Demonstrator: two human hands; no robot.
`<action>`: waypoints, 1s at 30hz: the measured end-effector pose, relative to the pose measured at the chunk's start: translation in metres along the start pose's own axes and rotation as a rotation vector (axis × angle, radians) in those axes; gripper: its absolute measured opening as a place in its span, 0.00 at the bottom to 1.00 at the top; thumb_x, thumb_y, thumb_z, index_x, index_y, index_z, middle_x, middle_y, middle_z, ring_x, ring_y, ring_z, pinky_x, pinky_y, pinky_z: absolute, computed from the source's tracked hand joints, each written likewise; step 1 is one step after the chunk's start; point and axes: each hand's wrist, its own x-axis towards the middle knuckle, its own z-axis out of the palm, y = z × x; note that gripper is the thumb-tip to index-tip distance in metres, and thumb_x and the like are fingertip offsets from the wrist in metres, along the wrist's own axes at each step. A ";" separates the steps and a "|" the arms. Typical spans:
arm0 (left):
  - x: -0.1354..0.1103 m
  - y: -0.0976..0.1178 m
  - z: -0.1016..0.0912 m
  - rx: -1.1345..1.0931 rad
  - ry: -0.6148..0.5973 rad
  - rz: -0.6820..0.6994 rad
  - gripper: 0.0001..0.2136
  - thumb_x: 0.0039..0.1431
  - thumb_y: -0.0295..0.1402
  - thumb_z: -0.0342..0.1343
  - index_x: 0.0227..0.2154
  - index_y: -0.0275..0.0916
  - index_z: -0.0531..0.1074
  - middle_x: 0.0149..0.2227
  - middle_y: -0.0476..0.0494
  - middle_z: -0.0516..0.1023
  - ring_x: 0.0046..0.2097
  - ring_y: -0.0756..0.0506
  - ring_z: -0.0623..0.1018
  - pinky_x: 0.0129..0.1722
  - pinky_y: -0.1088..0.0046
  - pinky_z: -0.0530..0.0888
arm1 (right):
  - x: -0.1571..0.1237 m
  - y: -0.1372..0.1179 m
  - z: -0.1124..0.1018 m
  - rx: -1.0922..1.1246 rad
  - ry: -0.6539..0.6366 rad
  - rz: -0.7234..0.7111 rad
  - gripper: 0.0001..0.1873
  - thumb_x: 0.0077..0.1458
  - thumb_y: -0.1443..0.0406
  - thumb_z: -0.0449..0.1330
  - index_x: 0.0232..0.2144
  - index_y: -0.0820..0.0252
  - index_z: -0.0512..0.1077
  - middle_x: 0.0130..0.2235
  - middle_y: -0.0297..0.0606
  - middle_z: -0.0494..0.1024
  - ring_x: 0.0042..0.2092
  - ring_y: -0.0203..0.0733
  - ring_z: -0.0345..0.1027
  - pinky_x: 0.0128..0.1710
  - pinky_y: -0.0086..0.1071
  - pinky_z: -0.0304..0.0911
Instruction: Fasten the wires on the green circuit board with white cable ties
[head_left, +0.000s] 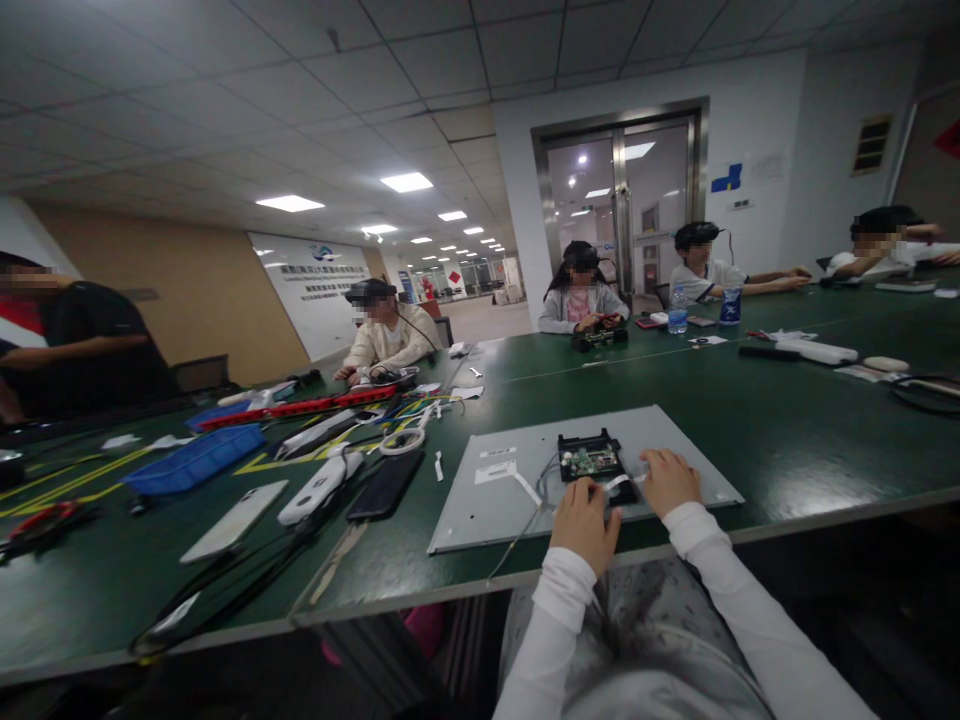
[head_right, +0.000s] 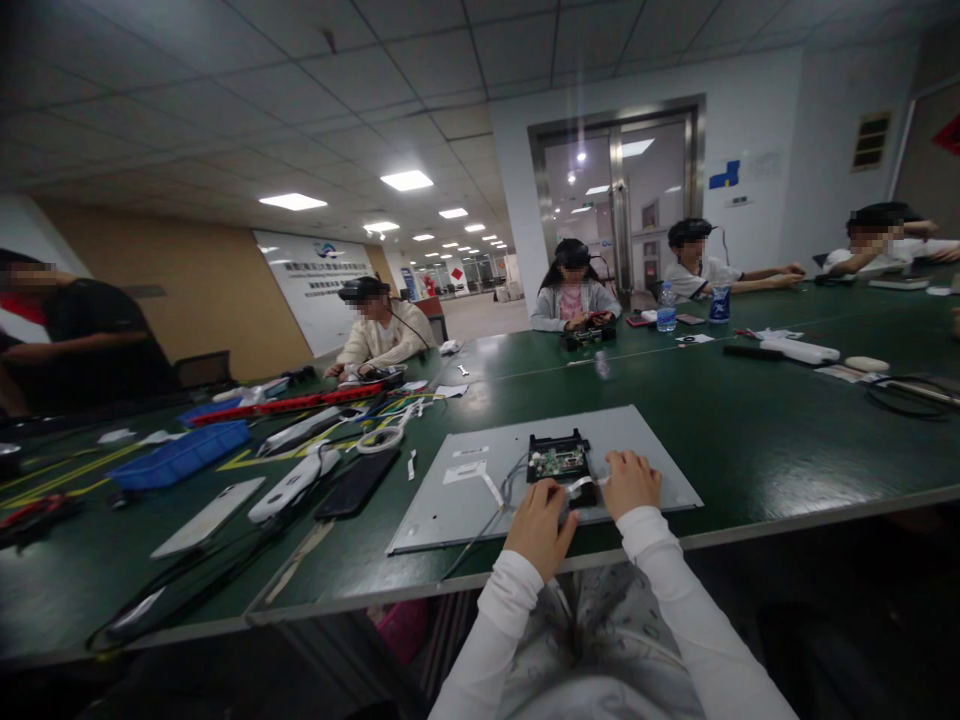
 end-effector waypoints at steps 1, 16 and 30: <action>0.000 0.000 0.001 0.002 0.001 0.002 0.16 0.55 0.41 0.41 0.42 0.39 0.62 0.44 0.41 0.60 0.48 0.44 0.61 0.48 0.64 0.61 | 0.002 0.001 0.002 0.003 -0.003 -0.003 0.18 0.47 0.73 0.47 0.40 0.55 0.66 0.41 0.41 0.67 0.46 0.44 0.56 0.38 0.35 0.49; 0.008 0.000 0.009 0.039 -0.001 -0.057 0.21 0.52 0.48 0.42 0.42 0.38 0.64 0.44 0.40 0.61 0.48 0.41 0.62 0.47 0.62 0.60 | 0.027 0.007 0.023 0.115 -0.070 -0.152 0.18 0.48 0.70 0.46 0.42 0.57 0.64 0.44 0.39 0.66 0.46 0.39 0.55 0.42 0.29 0.48; 0.021 0.028 -0.015 0.023 -0.092 -0.114 0.17 0.53 0.40 0.43 0.40 0.33 0.65 0.40 0.36 0.67 0.44 0.40 0.66 0.43 0.59 0.64 | 0.057 0.018 0.038 0.231 -0.076 -0.238 0.17 0.46 0.71 0.47 0.39 0.61 0.65 0.41 0.37 0.68 0.43 0.35 0.58 0.43 0.28 0.49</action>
